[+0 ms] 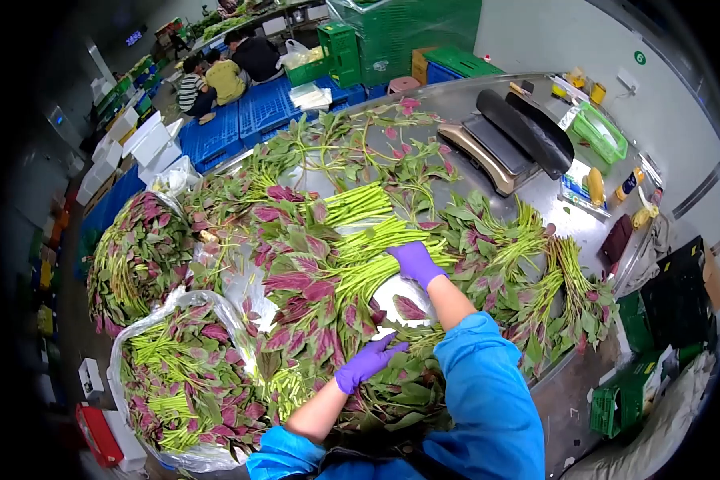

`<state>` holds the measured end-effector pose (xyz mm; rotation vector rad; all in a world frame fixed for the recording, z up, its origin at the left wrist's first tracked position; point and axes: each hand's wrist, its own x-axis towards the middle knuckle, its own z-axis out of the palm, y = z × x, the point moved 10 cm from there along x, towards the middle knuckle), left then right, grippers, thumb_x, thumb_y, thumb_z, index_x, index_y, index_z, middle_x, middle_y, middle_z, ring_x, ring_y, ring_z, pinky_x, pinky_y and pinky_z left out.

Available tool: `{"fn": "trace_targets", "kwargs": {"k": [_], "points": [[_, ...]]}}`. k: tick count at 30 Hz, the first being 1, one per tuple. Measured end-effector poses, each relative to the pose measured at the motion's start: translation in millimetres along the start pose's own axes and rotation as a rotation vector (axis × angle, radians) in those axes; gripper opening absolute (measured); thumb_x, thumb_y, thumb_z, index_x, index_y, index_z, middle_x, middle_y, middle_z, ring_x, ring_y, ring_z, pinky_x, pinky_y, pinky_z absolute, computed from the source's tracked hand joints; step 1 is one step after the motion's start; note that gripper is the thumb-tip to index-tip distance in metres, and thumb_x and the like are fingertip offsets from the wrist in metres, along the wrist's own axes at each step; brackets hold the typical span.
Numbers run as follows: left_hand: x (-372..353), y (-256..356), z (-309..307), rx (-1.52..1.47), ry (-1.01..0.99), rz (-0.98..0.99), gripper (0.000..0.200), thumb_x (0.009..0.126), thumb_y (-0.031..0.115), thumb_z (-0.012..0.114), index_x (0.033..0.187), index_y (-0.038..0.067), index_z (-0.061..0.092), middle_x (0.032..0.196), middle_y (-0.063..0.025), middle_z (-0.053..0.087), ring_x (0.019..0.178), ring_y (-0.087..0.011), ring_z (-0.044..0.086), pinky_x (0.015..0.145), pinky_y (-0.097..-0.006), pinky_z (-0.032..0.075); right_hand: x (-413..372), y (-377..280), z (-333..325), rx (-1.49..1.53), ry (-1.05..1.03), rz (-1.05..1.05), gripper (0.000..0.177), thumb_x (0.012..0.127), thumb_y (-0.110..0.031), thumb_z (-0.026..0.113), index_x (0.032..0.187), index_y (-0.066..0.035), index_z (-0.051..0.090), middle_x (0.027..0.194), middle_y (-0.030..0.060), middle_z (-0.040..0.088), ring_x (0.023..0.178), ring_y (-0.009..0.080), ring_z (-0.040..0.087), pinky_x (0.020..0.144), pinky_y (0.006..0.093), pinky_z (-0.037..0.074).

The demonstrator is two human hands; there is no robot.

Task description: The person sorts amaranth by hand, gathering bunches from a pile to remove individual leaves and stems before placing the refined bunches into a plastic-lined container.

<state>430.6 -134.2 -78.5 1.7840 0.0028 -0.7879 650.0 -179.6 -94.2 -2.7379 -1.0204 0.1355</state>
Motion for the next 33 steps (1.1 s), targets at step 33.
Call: {"fn": "trace_targets", "kwargs": {"k": [33], "points": [[-451, -210, -94, -0.377, 1.183, 0.288, 0.028, 0.08, 0.01, 0.062, 0.106, 0.002, 0.059, 0.101, -0.0079, 0.062, 0.096, -0.0158, 0.057, 0.086, -0.0283, 0.044, -98, -644, 0, 0.484, -0.294, -0.864, 0.065, 0.068, -0.024, 0.069, 0.124, -0.005, 0.042, 0.111, 0.0188, 0.053, 0.1, 0.0328, 0.051, 0.088, 0.0405, 0.04]]}}
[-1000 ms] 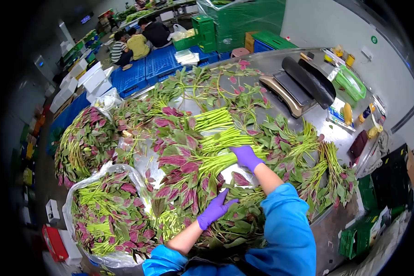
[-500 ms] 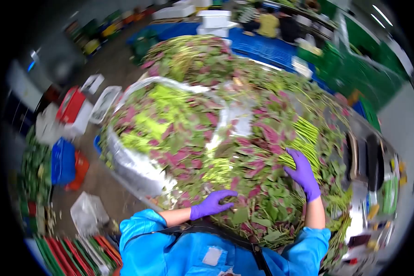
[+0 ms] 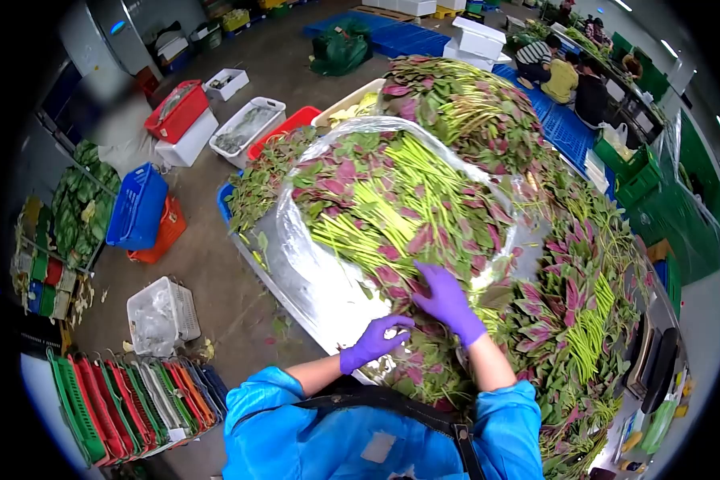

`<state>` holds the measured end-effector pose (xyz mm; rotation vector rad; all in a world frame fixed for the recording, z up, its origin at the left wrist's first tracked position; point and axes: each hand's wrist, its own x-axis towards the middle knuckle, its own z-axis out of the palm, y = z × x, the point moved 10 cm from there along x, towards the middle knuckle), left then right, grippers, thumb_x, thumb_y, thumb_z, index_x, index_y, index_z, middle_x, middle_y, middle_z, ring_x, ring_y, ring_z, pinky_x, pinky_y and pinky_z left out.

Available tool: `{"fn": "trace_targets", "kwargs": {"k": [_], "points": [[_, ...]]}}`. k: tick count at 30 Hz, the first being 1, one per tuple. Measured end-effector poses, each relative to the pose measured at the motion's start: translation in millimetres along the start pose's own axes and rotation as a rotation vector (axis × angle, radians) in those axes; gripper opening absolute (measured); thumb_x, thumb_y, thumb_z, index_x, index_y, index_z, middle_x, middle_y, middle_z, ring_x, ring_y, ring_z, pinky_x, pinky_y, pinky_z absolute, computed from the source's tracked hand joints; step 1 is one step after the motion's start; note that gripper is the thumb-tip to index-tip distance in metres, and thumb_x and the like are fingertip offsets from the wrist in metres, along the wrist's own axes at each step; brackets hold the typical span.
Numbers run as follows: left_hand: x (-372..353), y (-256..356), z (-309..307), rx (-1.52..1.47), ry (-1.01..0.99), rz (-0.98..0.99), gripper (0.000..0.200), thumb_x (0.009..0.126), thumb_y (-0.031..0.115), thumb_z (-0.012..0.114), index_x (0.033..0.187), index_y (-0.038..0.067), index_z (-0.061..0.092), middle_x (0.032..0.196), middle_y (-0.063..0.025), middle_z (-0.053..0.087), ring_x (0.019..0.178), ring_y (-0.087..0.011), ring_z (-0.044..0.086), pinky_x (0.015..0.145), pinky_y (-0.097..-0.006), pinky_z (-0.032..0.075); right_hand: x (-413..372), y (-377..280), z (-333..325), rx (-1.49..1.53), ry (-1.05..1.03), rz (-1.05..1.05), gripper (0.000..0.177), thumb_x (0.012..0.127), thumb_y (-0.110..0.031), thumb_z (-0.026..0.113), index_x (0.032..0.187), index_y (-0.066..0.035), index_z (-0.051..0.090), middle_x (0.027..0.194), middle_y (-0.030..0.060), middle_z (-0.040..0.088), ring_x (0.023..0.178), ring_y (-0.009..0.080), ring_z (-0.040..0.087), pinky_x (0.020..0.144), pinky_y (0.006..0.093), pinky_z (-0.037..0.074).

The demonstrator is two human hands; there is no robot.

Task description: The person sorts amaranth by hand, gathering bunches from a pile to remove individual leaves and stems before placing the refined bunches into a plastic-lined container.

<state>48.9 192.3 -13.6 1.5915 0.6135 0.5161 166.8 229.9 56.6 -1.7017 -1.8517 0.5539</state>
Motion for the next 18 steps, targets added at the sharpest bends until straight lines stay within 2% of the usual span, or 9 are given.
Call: {"fn": "trace_targets", "kwargs": {"k": [1, 4, 7, 9, 11, 12, 13, 15, 18], "points": [[1, -4, -17, -0.087, 0.054, -0.012, 0.025, 0.08, 0.009, 0.062, 0.104, 0.001, 0.059, 0.1, -0.0081, 0.062, 0.095, -0.0157, 0.058, 0.086, -0.0278, 0.044, 20, -15, 16, -0.116, 0.084, -0.057, 0.073, 0.066, -0.025, 0.07, 0.128, -0.004, 0.038, 0.112, 0.0186, 0.052, 0.102, 0.0324, 0.05, 0.09, 0.0411, 0.038], [-2, -15, -68, -0.008, 0.187, -0.015, 0.026, 0.079, 0.009, 0.063, 0.102, 0.0, 0.058, 0.098, -0.0103, 0.062, 0.092, -0.0163, 0.06, 0.081, -0.0268, 0.046, 74, -26, 74, -0.22, 0.089, 0.0, 0.092, 0.058, -0.025, 0.073, 0.135, -0.004, 0.026, 0.116, 0.0174, 0.047, 0.106, 0.0323, 0.045, 0.091, 0.042, 0.034], [-12, -25, -128, 0.141, 0.489, 0.0, 0.037, 0.074, 0.007, 0.064, 0.109, 0.002, 0.054, 0.107, -0.0111, 0.057, 0.098, -0.0211, 0.056, 0.085, -0.0306, 0.043, 104, -19, 107, -0.37, 0.035, 0.138, 0.094, 0.058, -0.023, 0.073, 0.137, -0.007, 0.023, 0.108, 0.0138, 0.05, 0.101, 0.028, 0.047, 0.088, 0.0408, 0.035], [-14, -45, -161, 0.197, 0.693, 0.004, 0.055, 0.072, 0.01, 0.068, 0.12, 0.003, 0.044, 0.11, -0.0137, 0.052, 0.102, -0.0248, 0.051, 0.085, -0.0328, 0.042, 111, -3, 115, -0.449, 0.115, 0.188, 0.088, 0.061, -0.017, 0.068, 0.137, -0.007, 0.024, 0.098, 0.0126, 0.053, 0.092, 0.0275, 0.05, 0.085, 0.0394, 0.036], [12, -72, -180, 0.14, 0.68, -0.15, 0.059, 0.072, 0.012, 0.07, 0.122, 0.003, 0.04, 0.107, -0.0119, 0.053, 0.1, -0.0222, 0.051, 0.085, -0.0319, 0.041, 116, 9, 124, -0.423, 0.04, 0.224, 0.085, 0.06, -0.017, 0.068, 0.135, -0.008, 0.029, 0.099, 0.0147, 0.054, 0.096, 0.029, 0.05, 0.087, 0.039, 0.036], [25, -84, -180, 0.03, 0.588, -0.243, 0.049, 0.074, 0.014, 0.07, 0.115, 0.002, 0.046, 0.098, -0.0103, 0.056, 0.091, -0.0176, 0.054, 0.08, -0.0285, 0.043, 117, 8, 120, -0.428, 0.039, 0.228, 0.085, 0.06, -0.017, 0.068, 0.135, -0.008, 0.029, 0.099, 0.0147, 0.054, 0.096, 0.029, 0.05, 0.087, 0.039, 0.036], [37, -98, -172, -0.213, 0.405, -0.346, 0.032, 0.079, 0.012, 0.065, 0.106, 0.0, 0.052, 0.086, -0.007, 0.059, 0.081, -0.0133, 0.057, 0.073, -0.0242, 0.045, 117, 10, 122, -0.412, -0.031, 0.264, 0.082, 0.059, -0.018, 0.068, 0.133, -0.009, 0.032, 0.1, 0.0153, 0.055, 0.1, 0.0293, 0.05, 0.089, 0.0389, 0.035], [45, -82, -180, -0.378, 0.401, -0.176, 0.021, 0.083, 0.007, 0.059, 0.102, -0.002, 0.054, 0.08, -0.0057, 0.06, 0.07, -0.0109, 0.059, 0.065, -0.0204, 0.047, 118, 14, 124, -0.404, -0.1, 0.301, 0.08, 0.059, -0.019, 0.068, 0.132, -0.009, 0.035, 0.101, 0.0159, 0.056, 0.104, 0.0296, 0.049, 0.091, 0.0388, 0.034], [28, -45, -209, -0.39, 0.465, -0.052, 0.018, 0.086, 0.004, 0.053, 0.103, -0.001, 0.056, 0.079, -0.0062, 0.061, 0.073, -0.0115, 0.059, 0.067, -0.0216, 0.047, 117, 7, 117, -0.413, 0.019, 0.228, 0.075, 0.055, -0.019, 0.07, 0.124, -0.011, 0.044, 0.098, 0.0143, 0.058, 0.097, 0.0288, 0.054, 0.088, 0.0391, 0.037]]}}
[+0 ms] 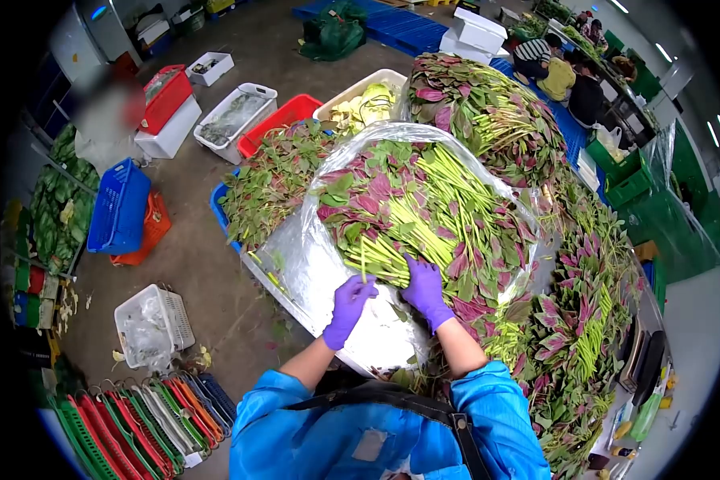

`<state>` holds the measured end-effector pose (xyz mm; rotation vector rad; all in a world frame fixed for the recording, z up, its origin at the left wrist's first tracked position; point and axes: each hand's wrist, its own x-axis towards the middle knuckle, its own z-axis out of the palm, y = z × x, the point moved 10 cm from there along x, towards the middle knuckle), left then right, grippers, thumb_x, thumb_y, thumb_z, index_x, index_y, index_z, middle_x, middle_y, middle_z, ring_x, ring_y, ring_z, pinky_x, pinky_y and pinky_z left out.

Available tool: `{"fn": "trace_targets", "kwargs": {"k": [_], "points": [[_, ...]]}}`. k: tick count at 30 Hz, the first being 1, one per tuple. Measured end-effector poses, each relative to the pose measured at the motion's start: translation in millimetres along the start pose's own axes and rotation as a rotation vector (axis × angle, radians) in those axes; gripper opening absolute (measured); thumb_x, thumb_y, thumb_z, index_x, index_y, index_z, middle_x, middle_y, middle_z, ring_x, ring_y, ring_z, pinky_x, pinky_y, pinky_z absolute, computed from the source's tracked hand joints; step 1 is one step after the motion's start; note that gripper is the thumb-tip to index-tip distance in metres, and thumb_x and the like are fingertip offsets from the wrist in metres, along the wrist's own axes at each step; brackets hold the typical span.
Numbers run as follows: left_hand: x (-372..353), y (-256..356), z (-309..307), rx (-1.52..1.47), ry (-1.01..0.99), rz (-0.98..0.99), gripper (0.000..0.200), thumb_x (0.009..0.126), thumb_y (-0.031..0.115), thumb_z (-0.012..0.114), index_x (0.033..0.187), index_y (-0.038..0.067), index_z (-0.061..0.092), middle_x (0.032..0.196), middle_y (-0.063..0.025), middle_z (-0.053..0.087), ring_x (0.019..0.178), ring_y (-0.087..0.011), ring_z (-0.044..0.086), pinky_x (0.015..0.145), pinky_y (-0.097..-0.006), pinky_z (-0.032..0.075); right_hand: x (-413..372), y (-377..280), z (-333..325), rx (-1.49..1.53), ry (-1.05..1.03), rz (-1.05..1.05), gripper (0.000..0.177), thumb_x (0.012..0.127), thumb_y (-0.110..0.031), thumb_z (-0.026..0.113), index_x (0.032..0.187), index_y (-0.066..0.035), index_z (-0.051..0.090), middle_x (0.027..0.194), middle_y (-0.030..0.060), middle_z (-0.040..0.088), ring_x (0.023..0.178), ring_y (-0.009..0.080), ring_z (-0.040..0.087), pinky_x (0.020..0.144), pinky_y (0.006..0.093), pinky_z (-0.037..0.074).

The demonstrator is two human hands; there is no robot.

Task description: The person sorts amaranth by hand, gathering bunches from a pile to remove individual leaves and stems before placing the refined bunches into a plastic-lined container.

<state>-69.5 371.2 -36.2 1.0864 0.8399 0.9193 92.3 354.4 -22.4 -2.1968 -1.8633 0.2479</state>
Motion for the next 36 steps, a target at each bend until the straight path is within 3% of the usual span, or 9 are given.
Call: {"fn": "trace_targets", "kwargs": {"k": [12, 17, 19, 21, 24, 30, 33, 34, 36], "points": [[5, 41, -76, -0.036, 0.174, 0.066, 0.024, 0.091, 0.018, 0.046, 0.102, -0.001, 0.056, 0.072, -0.0048, 0.059, 0.072, -0.0115, 0.055, 0.073, -0.0246, 0.042, -4, 38, -46, 0.511, -0.05, 0.015, 0.054, 0.056, -0.014, 0.069, 0.108, -0.008, 0.055, 0.084, 0.0134, 0.063, 0.077, 0.0268, 0.061, 0.071, 0.0347, 0.049], [9, -47, -85, 0.015, 0.232, -0.068, 0.025, 0.087, 0.011, 0.053, 0.109, -0.002, 0.054, 0.079, -0.0076, 0.061, 0.077, -0.0145, 0.058, 0.076, -0.0271, 0.046, 7, 85, -32, 0.52, -0.119, 0.053, 0.072, 0.057, -0.015, 0.071, 0.124, -0.011, 0.047, 0.102, 0.0147, 0.061, 0.093, 0.0236, 0.059, 0.083, 0.031, 0.045], [-22, 18, -64, 0.959, 0.464, 0.392, 0.053, 0.07, 0.006, 0.065, 0.119, 0.0, 0.046, 0.12, -0.018, 0.046, 0.108, -0.0298, 0.047, 0.091, -0.037, 0.038, 8, 83, -36, 0.498, -0.153, 0.063, 0.073, 0.056, -0.016, 0.072, 0.124, -0.007, 0.046, 0.104, 0.017, 0.06, 0.096, 0.0251, 0.058, 0.085, 0.0315, 0.044], [-40, 52, -25, 1.018, 0.414, 0.476, 0.06, 0.067, 0.006, 0.065, 0.122, 0.0, 0.042, 0.126, -0.017, 0.039, 0.115, -0.0338, 0.038, 0.096, -0.0406, 0.032, 7, 54, -61, 0.522, -0.259, 0.087, 0.077, 0.055, -0.019, 0.074, 0.123, 0.002, 0.045, 0.107, 0.0199, 0.059, 0.099, 0.0272, 0.057, 0.087, 0.0322, 0.043], [-28, 15, 37, 0.593, -0.137, 0.362, 0.062, 0.071, 0.007, 0.066, 0.127, 0.0, 0.038, 0.122, -0.0181, 0.045, 0.113, -0.0305, 0.045, 0.094, -0.0351, 0.038, 7, 63, -48, 0.562, -0.245, 0.058, 0.076, 0.055, -0.019, 0.074, 0.122, 0.002, 0.045, 0.106, 0.0186, 0.059, 0.097, 0.0252, 0.058, 0.086, 0.0323, 0.043], [51, -72, 93, -0.648, -0.178, -0.159, 0.058, 0.07, -0.003, 0.058, 0.124, 0.001, 0.039, 0.119, -0.0131, 0.049, 0.109, -0.0254, 0.047, 0.09, -0.0334, 0.039, 8, 63, -57, 0.605, -0.197, 0.052, 0.07, 0.056, -0.016, 0.075, 0.12, -0.002, 0.049, 0.1, 0.0152, 0.062, 0.089, 0.0217, 0.06, 0.082, 0.031, 0.045], [62, -109, 90, 0.38, -0.267, 0.324, 0.033, 0.066, -0.01, 0.053, 0.095, 0.004, 0.059, 0.111, -0.0209, 0.051, 0.1, -0.0305, 0.052, 0.084, -0.0332, 0.042, 5, 55, -55, 0.579, -0.23, 0.099, 0.07, 0.056, -0.015, 0.073, 0.121, -0.005, 0.049, 0.097, 0.0138, 0.062, 0.085, 0.0189, 0.06, 0.078, 0.0295, 0.047], [78, -153, 94, -0.079, -0.313, 0.18, 0.046, 0.065, -0.01, 0.047, 0.111, -0.001, 0.05, 0.108, -0.0086, 0.053, 0.102, -0.021, 0.049, 0.087, -0.0296, 0.04, 3, 47, -58, 0.534, -0.237, 0.114, 0.066, 0.057, -0.014, 0.072, 0.119, -0.009, 0.051, 0.092, 0.0108, 0.063, 0.081, 0.0169, 0.06, 0.075, 0.0296, 0.048], [58, -112, 94, -0.081, -0.34, 0.18, 0.021, 0.069, -0.008, 0.055, 0.086, 0.003, 0.062, 0.106, -0.0172, 0.056, 0.1, -0.0283, 0.054, 0.084, -0.0327, 0.043, -2, 50, -34, 0.56, -0.147, 0.027, 0.056, 0.059, -0.019, 0.073, 0.11, -0.007, 0.053, 0.085, 0.0099, 0.064, 0.077, 0.0233, 0.062, 0.071, 0.0324, 0.049]]}}
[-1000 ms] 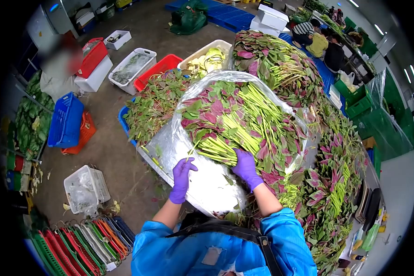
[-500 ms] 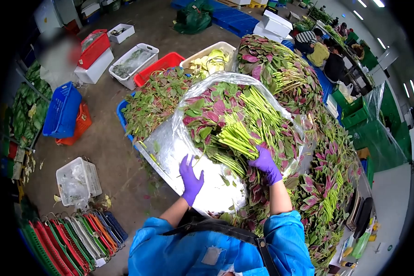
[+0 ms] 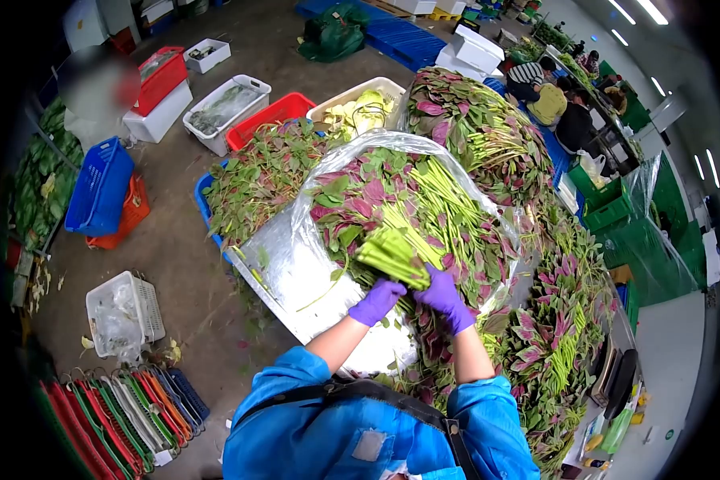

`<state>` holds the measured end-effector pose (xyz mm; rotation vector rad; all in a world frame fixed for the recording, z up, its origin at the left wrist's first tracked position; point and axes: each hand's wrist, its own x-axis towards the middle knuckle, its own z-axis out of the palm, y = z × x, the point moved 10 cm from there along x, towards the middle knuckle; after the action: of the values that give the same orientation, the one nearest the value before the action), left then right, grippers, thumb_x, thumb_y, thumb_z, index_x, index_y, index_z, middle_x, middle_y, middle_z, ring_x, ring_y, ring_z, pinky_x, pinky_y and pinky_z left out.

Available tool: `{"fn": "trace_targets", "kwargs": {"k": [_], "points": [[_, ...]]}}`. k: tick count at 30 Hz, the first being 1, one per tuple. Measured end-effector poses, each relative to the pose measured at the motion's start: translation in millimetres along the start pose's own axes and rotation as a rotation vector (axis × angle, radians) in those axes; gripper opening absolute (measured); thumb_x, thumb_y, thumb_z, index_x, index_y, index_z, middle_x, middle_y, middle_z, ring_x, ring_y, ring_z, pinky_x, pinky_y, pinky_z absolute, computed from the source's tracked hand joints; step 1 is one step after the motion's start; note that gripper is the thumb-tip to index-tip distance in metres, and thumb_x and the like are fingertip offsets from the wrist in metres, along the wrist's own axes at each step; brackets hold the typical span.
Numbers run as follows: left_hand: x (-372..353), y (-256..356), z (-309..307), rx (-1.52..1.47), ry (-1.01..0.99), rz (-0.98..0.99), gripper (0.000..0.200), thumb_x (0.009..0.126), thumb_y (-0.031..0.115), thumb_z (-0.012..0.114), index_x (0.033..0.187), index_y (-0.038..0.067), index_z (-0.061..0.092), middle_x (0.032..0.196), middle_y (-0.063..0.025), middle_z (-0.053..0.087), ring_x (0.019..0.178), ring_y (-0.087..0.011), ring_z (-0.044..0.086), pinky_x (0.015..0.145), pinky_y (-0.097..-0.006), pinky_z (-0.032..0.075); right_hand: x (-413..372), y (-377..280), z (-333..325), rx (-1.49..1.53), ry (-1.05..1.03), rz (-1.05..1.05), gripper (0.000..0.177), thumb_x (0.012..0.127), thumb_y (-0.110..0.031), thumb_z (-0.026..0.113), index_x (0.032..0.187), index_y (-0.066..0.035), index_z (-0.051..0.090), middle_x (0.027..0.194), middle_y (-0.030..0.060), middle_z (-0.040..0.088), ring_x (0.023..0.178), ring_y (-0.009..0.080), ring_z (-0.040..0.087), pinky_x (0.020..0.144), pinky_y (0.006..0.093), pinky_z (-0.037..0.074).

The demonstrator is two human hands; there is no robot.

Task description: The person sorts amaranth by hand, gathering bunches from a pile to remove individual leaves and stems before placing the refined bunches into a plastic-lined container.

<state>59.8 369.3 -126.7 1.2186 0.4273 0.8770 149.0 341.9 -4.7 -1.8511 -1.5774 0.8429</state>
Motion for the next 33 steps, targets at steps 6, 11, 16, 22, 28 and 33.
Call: {"fn": "trace_targets", "kwargs": {"k": [6, 11, 16, 22, 28, 33], "points": [[-34, 81, 40, -0.674, 0.059, -0.203, 0.066, 0.069, 0.005, 0.069, 0.127, 0.003, 0.038, 0.117, -0.0032, 0.048, 0.106, -0.0147, 0.047, 0.092, -0.0266, 0.037, -28, -50, 21, -0.442, 0.102, -0.09, 0.06, 0.063, -0.032, 0.069, 0.114, -0.011, 0.045, 0.097, 0.008, 0.062, 0.092, 0.0235, 0.06, 0.101, 0.0503, 0.02], [-33, 73, 43, -0.716, 0.26, -0.209, 0.051, 0.073, 0.005, 0.061, 0.12, 0.003, 0.041, 0.11, -0.0083, 0.055, 0.105, -0.0177, 0.05, 0.093, -0.0301, 0.037, -47, -64, 10, -0.518, 0.119, -0.025, 0.067, 0.061, -0.03, 0.07, 0.118, -0.008, 0.041, 0.097, 0.0112, 0.061, 0.096, 0.0264, 0.058, 0.102, 0.0489, 0.021], [-37, 68, 43, -0.801, 0.305, -0.287, 0.036, 0.071, 0.003, 0.054, 0.106, 0.006, 0.046, 0.104, -0.0109, 0.058, 0.109, -0.0269, 0.05, 0.099, -0.0415, 0.034, -41, -36, 5, 0.452, -0.474, 0.152, 0.055, 0.084, -0.042, 0.054, 0.12, -0.002, 0.048, 0.114, 0.0104, 0.057, 0.109, 0.0211, 0.051, 0.1, 0.0333, 0.032], [-76, 127, 54, -0.81, 0.133, -0.137, 0.038, 0.068, 0.005, 0.057, 0.104, 0.006, 0.046, 0.092, -0.008, 0.055, 0.1, -0.028, 0.052, 0.101, -0.0463, 0.03, -32, 67, -2, 0.556, -0.389, 0.469, 0.053, 0.089, -0.048, 0.041, 0.107, -0.002, 0.059, 0.103, 0.0084, 0.063, 0.094, 0.0214, 0.058, 0.085, 0.0306, 0.043], [-95, 227, 51, -0.744, -0.018, -0.129, 0.049, 0.058, 0.017, 0.06, 0.102, 0.004, 0.044, 0.077, -0.0079, 0.05, 0.075, -0.0231, 0.052, 0.093, -0.0402, 0.04, -47, 62, -31, -0.116, -0.081, 0.106, 0.047, 0.088, -0.045, 0.046, 0.108, -0.005, 0.059, 0.101, 0.0117, 0.063, 0.093, 0.0222, 0.058, 0.085, 0.0324, 0.043], [-85, 289, 68, -0.486, -0.208, -0.025, 0.054, 0.059, 0.018, 0.069, 0.105, 0.003, 0.045, 0.078, -0.0081, 0.053, 0.079, -0.0225, 0.053, 0.089, -0.0396, 0.038, -111, -72, -93, 0.575, 0.034, -0.102, 0.035, 0.086, -0.024, 0.054, 0.115, -0.005, 0.054, 0.114, 0.0113, 0.057, 0.11, 0.0247, 0.05, 0.094, 0.0308, 0.037]]}}
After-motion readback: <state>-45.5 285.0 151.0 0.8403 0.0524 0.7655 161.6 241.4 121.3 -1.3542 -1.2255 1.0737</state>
